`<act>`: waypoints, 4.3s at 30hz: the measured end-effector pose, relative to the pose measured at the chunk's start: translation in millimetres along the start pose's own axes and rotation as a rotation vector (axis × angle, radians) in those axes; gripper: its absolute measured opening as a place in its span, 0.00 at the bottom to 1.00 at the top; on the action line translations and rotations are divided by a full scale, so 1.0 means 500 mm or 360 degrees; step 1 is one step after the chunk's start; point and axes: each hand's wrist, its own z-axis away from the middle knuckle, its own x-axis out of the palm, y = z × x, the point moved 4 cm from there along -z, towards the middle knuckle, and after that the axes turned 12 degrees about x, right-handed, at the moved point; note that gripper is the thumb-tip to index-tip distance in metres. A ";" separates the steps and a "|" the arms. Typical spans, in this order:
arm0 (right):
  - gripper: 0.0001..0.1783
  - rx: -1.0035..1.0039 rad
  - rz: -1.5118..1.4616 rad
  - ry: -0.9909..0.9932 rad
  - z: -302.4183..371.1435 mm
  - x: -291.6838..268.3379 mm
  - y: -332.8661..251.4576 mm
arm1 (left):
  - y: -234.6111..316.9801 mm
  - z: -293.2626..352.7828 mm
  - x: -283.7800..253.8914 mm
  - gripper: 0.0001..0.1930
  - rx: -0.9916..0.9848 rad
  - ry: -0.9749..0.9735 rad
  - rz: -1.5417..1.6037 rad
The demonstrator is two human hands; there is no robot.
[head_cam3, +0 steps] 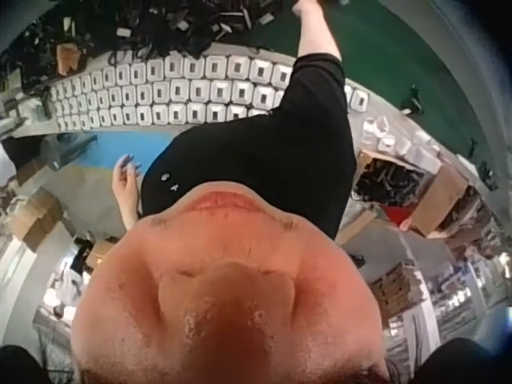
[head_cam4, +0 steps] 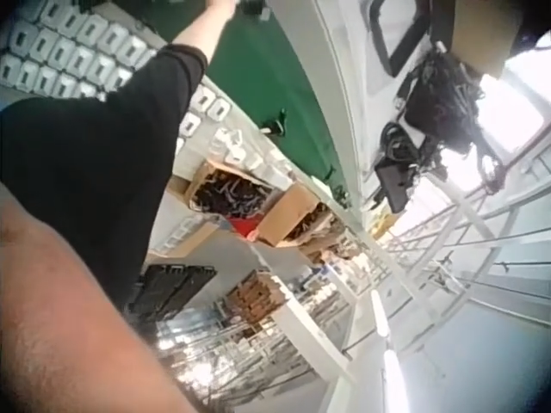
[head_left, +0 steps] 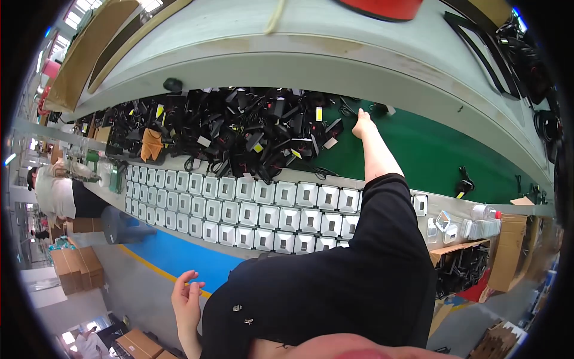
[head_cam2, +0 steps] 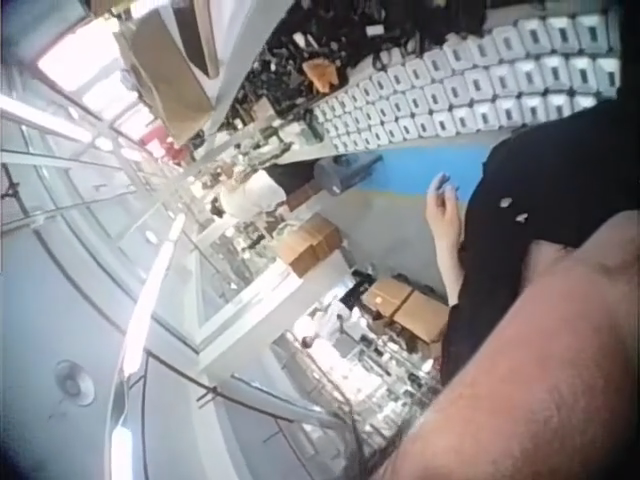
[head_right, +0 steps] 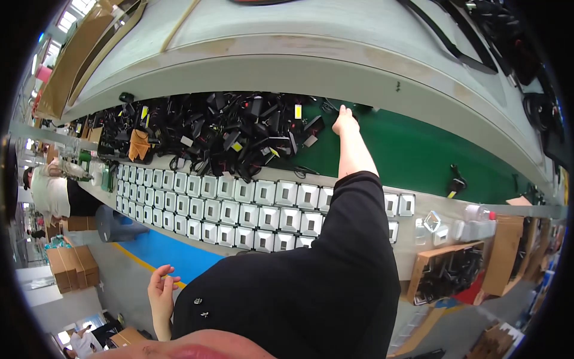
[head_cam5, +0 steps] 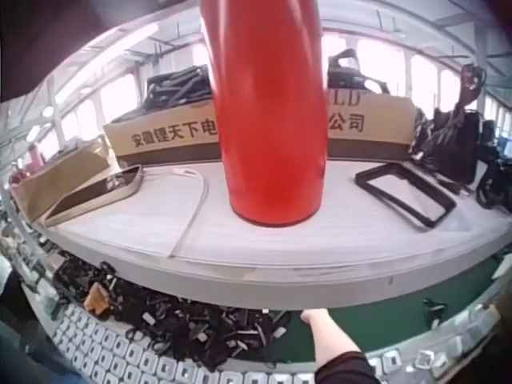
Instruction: Assembling LED light components by pressing LED panels into their plastic housings on an assembly line.
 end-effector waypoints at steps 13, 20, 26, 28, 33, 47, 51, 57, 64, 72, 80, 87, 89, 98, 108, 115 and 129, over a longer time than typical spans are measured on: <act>0.15 -0.0538 -0.0635 0.0994 0.304 -0.177 0.042 | -0.070 -0.052 -0.026 0.13 0.0188 -0.0369 0.0193; 0.13 -0.1139 -0.1909 -0.0666 0.804 -0.239 -0.226 | -0.146 -0.154 -0.041 0.22 0.0054 -0.0380 0.1393; 0.15 -0.1347 -0.2457 -0.1964 1.077 -0.117 -0.411 | -0.120 -0.169 -0.119 0.31 -0.0077 -0.0731 0.2266; 0.16 -0.1184 -0.2422 -0.2212 1.131 -0.055 -0.452 | -0.132 -0.153 -0.158 0.31 0.0059 -0.1061 0.2642; 0.15 -0.0794 -0.2079 -0.2326 1.204 0.109 -0.539 | -0.180 -0.057 -0.324 0.31 0.0280 -0.0754 0.2533; 0.22 -0.2591 -0.0661 -0.0514 1.545 0.063 -0.588 | -0.197 0.075 -0.503 0.18 0.0531 0.0424 0.1594; 0.16 -0.2968 -0.0594 -0.0131 1.579 0.065 -0.591 | -0.189 0.084 -0.497 0.17 0.0727 0.0607 0.1462; 0.10 -0.2792 -0.0977 -0.0481 1.556 0.026 -0.572 | -0.146 0.143 -0.502 0.20 0.0834 0.0466 0.1611; 0.11 -0.2079 -0.1318 -0.1433 1.518 0.012 -0.543 | -0.122 0.141 -0.484 0.23 0.1038 0.0372 0.1462; 0.18 -0.3010 -0.1035 0.0248 1.507 -0.044 -0.500 | -0.107 0.137 -0.463 0.23 0.1022 0.0351 0.1493; 0.13 -0.3222 -0.0779 0.0701 1.504 -0.015 -0.500 | -0.099 0.131 -0.465 0.17 0.1084 0.0576 0.1357; 0.14 -0.3127 -0.0682 0.0721 1.525 -0.026 -0.491 | -0.090 0.121 -0.463 0.16 0.1192 0.0756 0.1017; 0.14 -0.3073 -0.0702 0.0686 1.519 -0.022 -0.496 | -0.087 0.114 -0.462 0.16 0.1218 0.0779 0.0928; 0.14 -0.3220 -0.0758 0.0893 1.541 -0.032 -0.474 | -0.080 0.097 -0.462 0.14 0.1274 0.0871 0.0672; 0.17 -0.3153 -0.0929 0.1115 1.542 -0.045 -0.483 | -0.081 0.107 -0.453 0.27 0.1083 -0.0092 0.1423; 0.18 -0.3203 -0.0944 0.0957 1.548 -0.037 -0.488 | -0.053 0.134 -0.453 0.31 0.1137 -0.0109 0.1205; 0.22 -0.3006 -0.0510 0.0687 1.559 -0.058 -0.495 | -0.058 0.132 -0.458 0.27 0.1178 -0.0079 0.1346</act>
